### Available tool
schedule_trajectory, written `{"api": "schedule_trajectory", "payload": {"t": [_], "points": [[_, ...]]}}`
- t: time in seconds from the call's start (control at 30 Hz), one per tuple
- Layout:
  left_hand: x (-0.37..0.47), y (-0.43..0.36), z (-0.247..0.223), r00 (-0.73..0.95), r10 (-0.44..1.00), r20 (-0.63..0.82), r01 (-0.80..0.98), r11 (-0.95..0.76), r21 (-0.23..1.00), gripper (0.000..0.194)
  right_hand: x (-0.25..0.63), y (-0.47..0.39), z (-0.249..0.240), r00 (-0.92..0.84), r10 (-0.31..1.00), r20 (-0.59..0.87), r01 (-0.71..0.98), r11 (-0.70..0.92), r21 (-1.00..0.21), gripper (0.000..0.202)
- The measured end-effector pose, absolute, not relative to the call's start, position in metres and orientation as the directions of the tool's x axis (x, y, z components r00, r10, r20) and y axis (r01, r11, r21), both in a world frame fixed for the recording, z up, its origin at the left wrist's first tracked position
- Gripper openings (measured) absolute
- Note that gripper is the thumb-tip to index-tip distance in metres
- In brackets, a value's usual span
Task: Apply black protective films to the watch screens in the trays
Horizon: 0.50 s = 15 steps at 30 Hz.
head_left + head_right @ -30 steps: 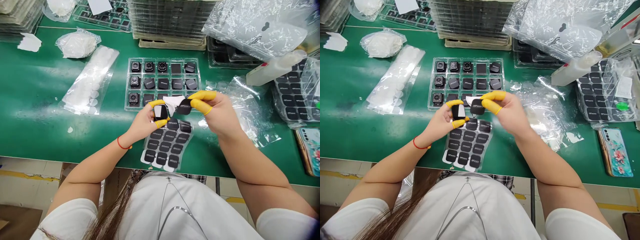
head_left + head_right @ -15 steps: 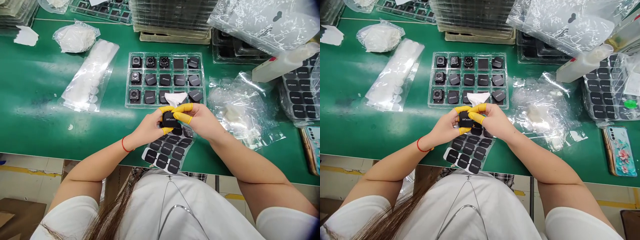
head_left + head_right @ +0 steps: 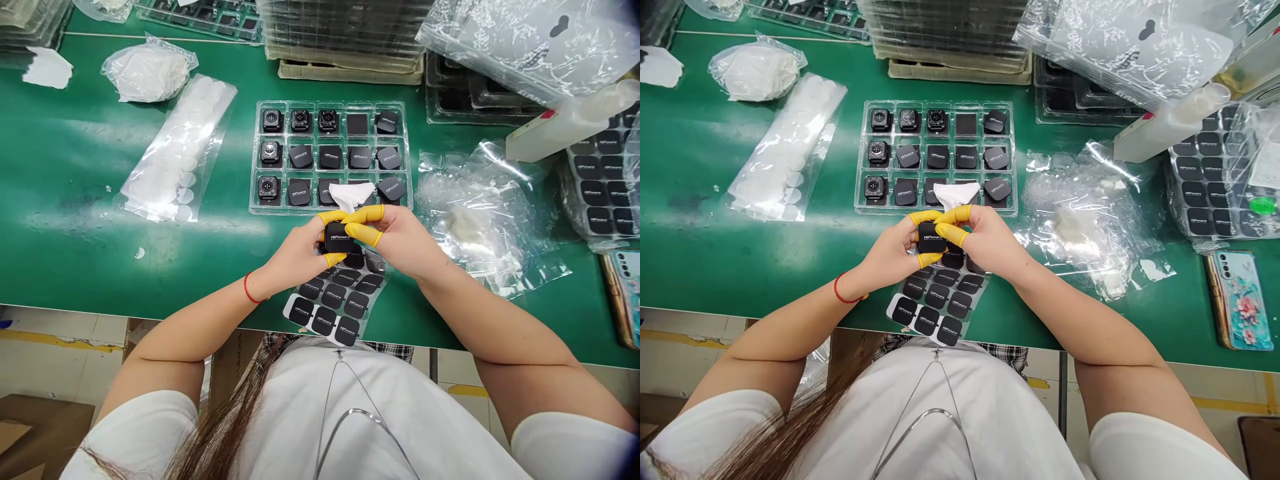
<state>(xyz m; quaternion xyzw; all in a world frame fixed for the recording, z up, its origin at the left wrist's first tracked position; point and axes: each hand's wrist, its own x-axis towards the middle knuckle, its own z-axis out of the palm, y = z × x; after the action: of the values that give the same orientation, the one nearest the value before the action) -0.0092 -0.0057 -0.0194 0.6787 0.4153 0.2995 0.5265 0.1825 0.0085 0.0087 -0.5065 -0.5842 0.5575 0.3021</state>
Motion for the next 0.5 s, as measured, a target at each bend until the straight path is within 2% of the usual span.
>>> {"api": "schedule_trajectory", "payload": {"t": [0.07, 0.13, 0.23, 0.27, 0.3, 0.37, 0.4, 0.5], "points": [[-0.009, -0.005, -0.020, 0.476, 0.879, -0.039, 0.234, -0.083, 0.969, 0.058, 0.183, 0.008, 0.008, -0.304, 0.939, -0.160, 0.326, -0.055, -0.944, 0.015], [-0.008, -0.005, -0.021, 0.468, 0.882, -0.051, 0.224, -0.063, 0.973, 0.057, 0.185, 0.007, 0.007, -0.317, 0.948, -0.009, 0.463, 0.147, -0.874, 0.016], [-0.008, -0.006, -0.023, 0.460, 0.886, -0.059, 0.202, -0.040, 0.979, 0.056, 0.186, 0.006, 0.003, -0.354, 0.898, 0.261, 0.679, 0.439, -0.588, 0.027], [-0.009, -0.006, -0.023, 0.464, 0.884, -0.053, 0.194, -0.044, 0.980, 0.056, 0.185, 0.005, 0.002, -0.370, 0.882, 0.292, 0.712, 0.471, -0.520, 0.033], [-0.009, -0.006, -0.024, 0.470, 0.882, -0.043, 0.191, -0.054, 0.980, 0.056, 0.184, 0.004, 0.000, -0.386, 0.878, 0.281, 0.720, 0.478, -0.503, 0.042], [-0.009, -0.007, -0.024, 0.485, 0.874, -0.020, 0.200, -0.089, 0.976, 0.055, 0.180, 0.002, -0.002, -0.414, 0.893, 0.178, 0.673, 0.432, -0.600, 0.056], [-0.009, -0.007, -0.024, 0.491, 0.871, -0.011, 0.204, -0.103, 0.973, 0.053, 0.177, 0.001, -0.003, -0.417, 0.901, 0.117, 0.632, 0.380, -0.675, 0.056], [-0.008, -0.006, -0.022, 0.503, 0.863, -0.031, 0.202, -0.082, 0.976, 0.054, 0.170, 0.008, -0.002, -0.363, 0.932, -0.001, 0.489, 0.189, -0.852, 0.034]]}}
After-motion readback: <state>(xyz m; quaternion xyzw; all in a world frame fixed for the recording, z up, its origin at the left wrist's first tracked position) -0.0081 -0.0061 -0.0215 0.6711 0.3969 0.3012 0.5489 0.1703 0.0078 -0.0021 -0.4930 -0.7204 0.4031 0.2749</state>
